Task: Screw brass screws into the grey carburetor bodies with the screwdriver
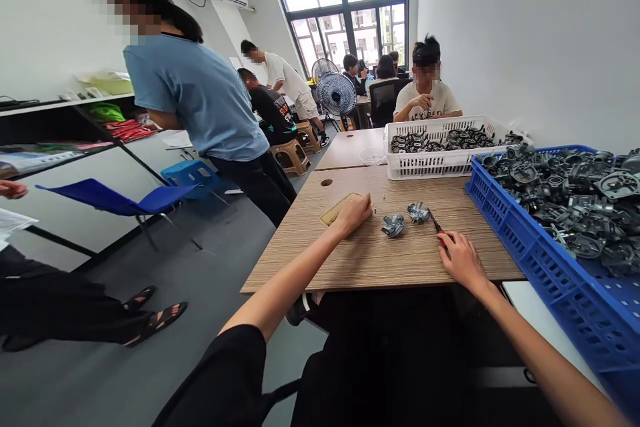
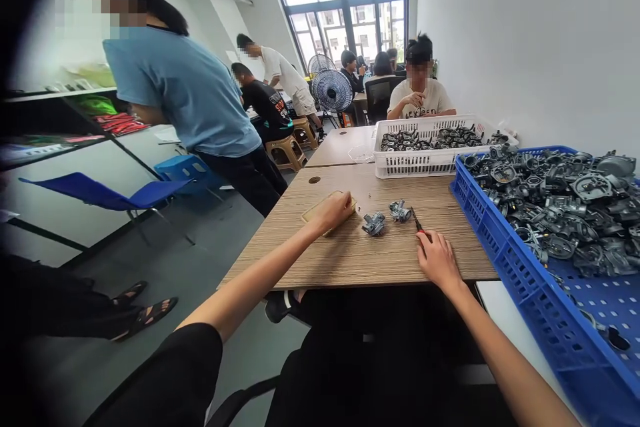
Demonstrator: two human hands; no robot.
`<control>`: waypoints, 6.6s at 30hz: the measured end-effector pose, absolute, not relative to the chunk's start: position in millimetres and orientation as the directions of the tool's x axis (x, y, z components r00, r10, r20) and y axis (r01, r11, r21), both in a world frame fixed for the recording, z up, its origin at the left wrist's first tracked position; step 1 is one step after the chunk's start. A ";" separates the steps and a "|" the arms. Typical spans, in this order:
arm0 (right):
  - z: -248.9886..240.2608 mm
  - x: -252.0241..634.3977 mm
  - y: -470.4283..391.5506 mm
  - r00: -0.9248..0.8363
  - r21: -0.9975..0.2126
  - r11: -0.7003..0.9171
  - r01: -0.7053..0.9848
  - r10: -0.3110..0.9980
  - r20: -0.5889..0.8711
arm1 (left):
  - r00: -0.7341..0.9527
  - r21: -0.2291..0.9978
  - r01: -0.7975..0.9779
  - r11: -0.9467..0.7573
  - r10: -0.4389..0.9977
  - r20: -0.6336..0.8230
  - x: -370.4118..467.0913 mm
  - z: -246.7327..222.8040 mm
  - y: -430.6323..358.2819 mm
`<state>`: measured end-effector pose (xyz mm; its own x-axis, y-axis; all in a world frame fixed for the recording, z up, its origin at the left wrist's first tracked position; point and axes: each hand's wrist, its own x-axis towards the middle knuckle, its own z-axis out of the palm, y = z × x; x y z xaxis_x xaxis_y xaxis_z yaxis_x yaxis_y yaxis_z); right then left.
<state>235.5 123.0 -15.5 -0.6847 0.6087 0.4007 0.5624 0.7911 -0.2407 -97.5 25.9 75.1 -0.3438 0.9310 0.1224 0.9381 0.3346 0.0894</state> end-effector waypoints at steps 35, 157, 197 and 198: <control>-7.0 235.8 115.0 -0.684 -0.290 0.762 0.579 0.648 0.336 | 0.169 -0.116 0.978 -0.175 0.984 -0.063 -28.4 77.2 41.7; 101.6 208.4 73.5 -0.787 -0.327 0.923 0.201 0.351 0.508 | -0.364 0.781 0.624 -0.033 0.872 0.328 2.8 -7.3 4.8; 143.1 224.2 62.2 -0.800 -0.213 0.806 0.552 0.584 0.136 | -0.384 0.765 0.644 0.017 0.872 0.304 3.5 -9.7 5.0; 142.8 225.3 62.4 -0.810 -0.238 0.815 0.529 0.568 0.146 | -0.384 0.764 0.645 0.016 0.872 0.305 3.5 -9.9 5.2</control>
